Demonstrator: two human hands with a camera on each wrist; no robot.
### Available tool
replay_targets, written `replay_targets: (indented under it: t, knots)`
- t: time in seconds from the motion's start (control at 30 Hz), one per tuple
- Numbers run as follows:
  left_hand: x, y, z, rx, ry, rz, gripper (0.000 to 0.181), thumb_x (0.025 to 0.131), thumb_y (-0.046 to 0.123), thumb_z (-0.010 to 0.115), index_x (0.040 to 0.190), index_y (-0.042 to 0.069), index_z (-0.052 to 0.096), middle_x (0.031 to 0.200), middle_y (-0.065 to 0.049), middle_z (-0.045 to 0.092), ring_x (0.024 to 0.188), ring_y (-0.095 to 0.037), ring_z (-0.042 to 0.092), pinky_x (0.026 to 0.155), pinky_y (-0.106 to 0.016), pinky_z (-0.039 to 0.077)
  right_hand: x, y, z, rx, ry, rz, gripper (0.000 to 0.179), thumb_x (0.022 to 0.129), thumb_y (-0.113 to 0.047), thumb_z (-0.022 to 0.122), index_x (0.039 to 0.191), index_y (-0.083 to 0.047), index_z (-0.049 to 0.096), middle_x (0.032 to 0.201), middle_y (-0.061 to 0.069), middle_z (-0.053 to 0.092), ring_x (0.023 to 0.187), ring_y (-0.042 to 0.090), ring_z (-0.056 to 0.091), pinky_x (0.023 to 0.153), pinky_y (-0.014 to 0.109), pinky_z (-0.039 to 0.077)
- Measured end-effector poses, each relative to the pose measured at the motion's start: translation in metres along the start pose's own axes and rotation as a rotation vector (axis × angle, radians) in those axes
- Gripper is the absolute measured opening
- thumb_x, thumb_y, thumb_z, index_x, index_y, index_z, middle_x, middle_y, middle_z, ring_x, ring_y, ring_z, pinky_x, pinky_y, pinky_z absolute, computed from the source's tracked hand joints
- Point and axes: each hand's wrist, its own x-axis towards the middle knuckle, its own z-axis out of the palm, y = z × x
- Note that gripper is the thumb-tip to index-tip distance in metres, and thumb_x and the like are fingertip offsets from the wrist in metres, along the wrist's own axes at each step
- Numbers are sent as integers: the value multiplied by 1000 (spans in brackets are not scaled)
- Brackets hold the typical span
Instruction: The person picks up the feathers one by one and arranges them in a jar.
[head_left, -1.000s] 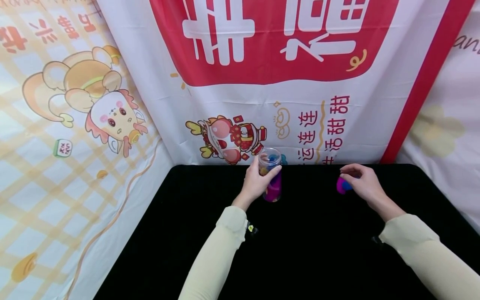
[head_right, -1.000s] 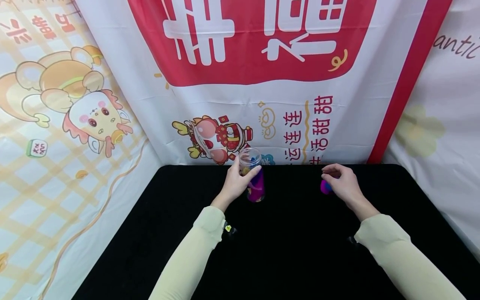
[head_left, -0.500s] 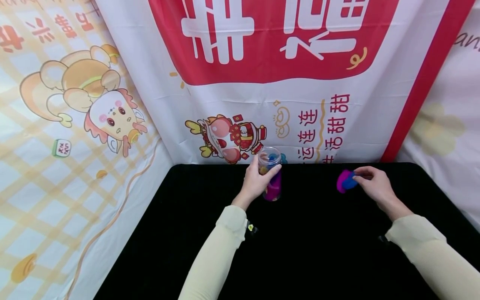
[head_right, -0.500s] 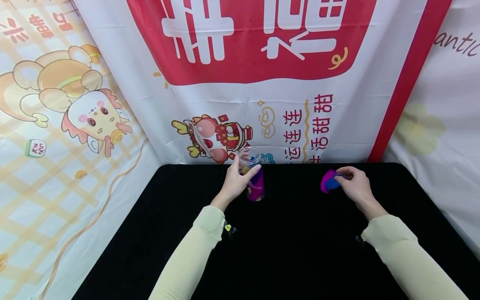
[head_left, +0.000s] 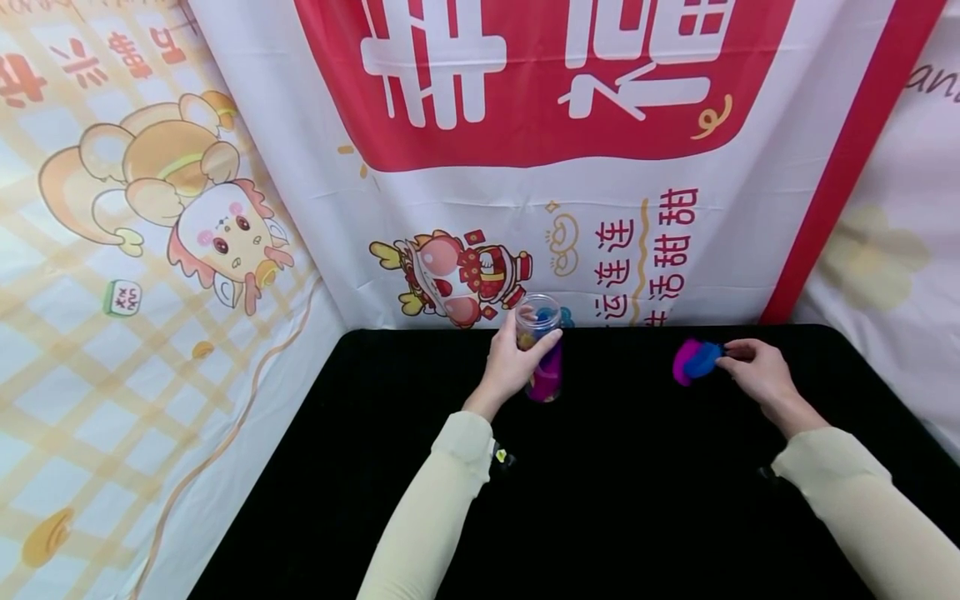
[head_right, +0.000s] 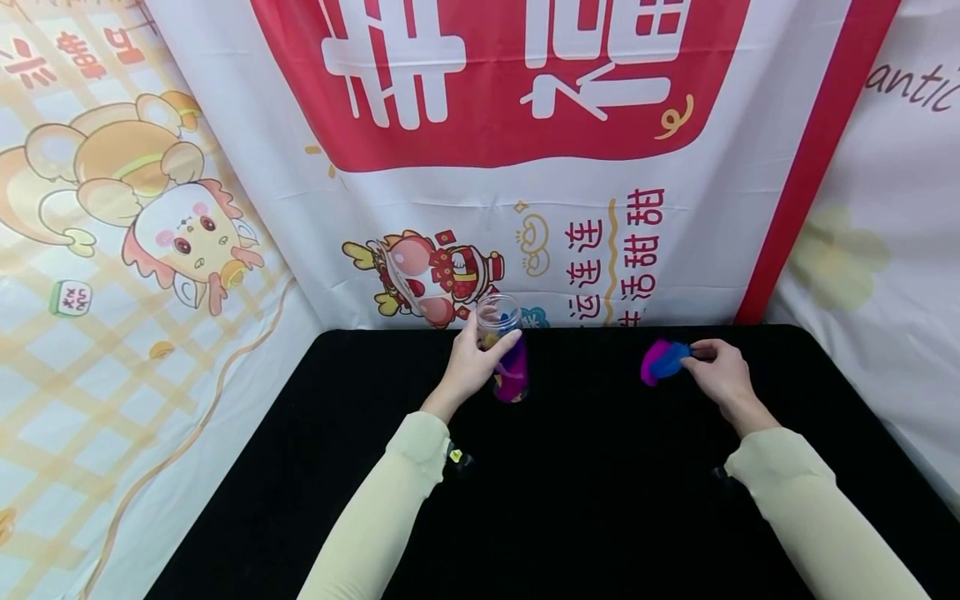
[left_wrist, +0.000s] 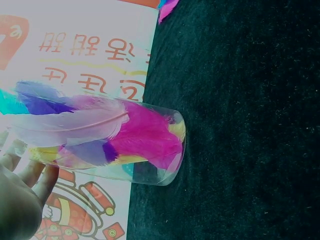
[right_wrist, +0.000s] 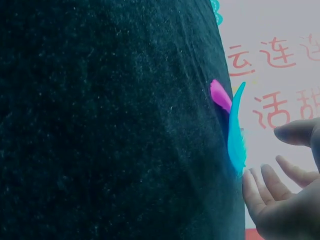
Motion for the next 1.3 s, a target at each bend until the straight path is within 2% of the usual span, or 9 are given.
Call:
replay_targets:
  t: [0.2, 0.3, 0.43, 0.6, 0.73, 0.9, 1.07, 1.23, 1.3]
  knots:
    - [-1, 1, -1, 3, 2, -2, 74, 88, 65, 70, 147, 31, 42, 142, -2, 57, 129, -17, 55, 107, -46, 47, 4, 5, 0, 36, -26, 99, 61, 101, -22, 62, 141, 19, 42, 118, 26, 66, 76, 4, 65, 66, 21, 55]
    - [-2, 2, -1, 6, 3, -3, 71, 89, 62, 71, 147, 32, 42, 142, -1, 57, 129, -17, 56, 107, -45, 47, 5, 5, -1, 63, -41, 161, 65, 101, -23, 61, 142, 22, 38, 103, 14, 71, 74, 4, 67, 68, 23, 57]
    - [-2, 2, -1, 2, 4, -5, 65, 92, 56, 71, 145, 32, 43, 143, -5, 57, 129, -18, 55, 106, -45, 47, 7, 4, 0, 87, -52, 231, 60, 100, -25, 62, 137, 19, 46, 88, -1, 72, 73, 5, 70, 69, 24, 58]
    - [-1, 3, -1, -2, 3, 0, 67, 94, 51, 71, 148, 26, 42, 144, -8, 56, 130, -21, 55, 107, -48, 46, 13, 2, 2, 101, -75, 278, 51, 100, -26, 64, 130, 14, 57, 90, 4, 76, 75, 8, 72, 70, 27, 58]
    - [-2, 3, -1, 2, 0, -2, 74, 92, 57, 70, 151, 22, 41, 143, -3, 56, 131, -19, 54, 107, -47, 46, 17, -2, 7, 113, -81, 292, 50, 98, -24, 68, 126, 16, 60, 86, 6, 77, 72, 9, 72, 68, 29, 59]
    - [-2, 3, -1, -5, 1, -9, 72, 91, 61, 70, 148, 29, 42, 142, 0, 56, 130, -16, 54, 107, -45, 46, 20, -8, 12, 76, -40, 287, 41, 93, -24, 75, 111, 12, 69, 73, 0, 74, 68, 12, 68, 63, 31, 58]
    - [-2, 4, -1, -1, 0, -5, 71, 92, 58, 70, 149, 28, 41, 143, 0, 56, 131, -17, 54, 108, -45, 46, 23, -7, 14, -9, -35, 320, 31, 91, -29, 77, 92, 2, 74, 69, -1, 68, 81, 24, 57, 59, 33, 50]
    - [-2, 4, -1, 0, 3, -6, 71, 92, 58, 70, 149, 28, 41, 142, -2, 57, 130, -18, 55, 107, -45, 46, 28, -2, 18, -52, -67, 331, 39, 91, -29, 75, 59, -17, 55, 60, -5, 48, 82, 27, 44, 61, 34, 45]
    - [-2, 4, -1, -1, 2, -7, 70, 92, 58, 70, 148, 28, 41, 143, -3, 57, 130, -18, 55, 107, -46, 46, 28, -3, 20, -77, -70, 324, 42, 91, -28, 74, 60, -17, 47, 64, -2, 44, 84, 28, 42, 65, 35, 44]
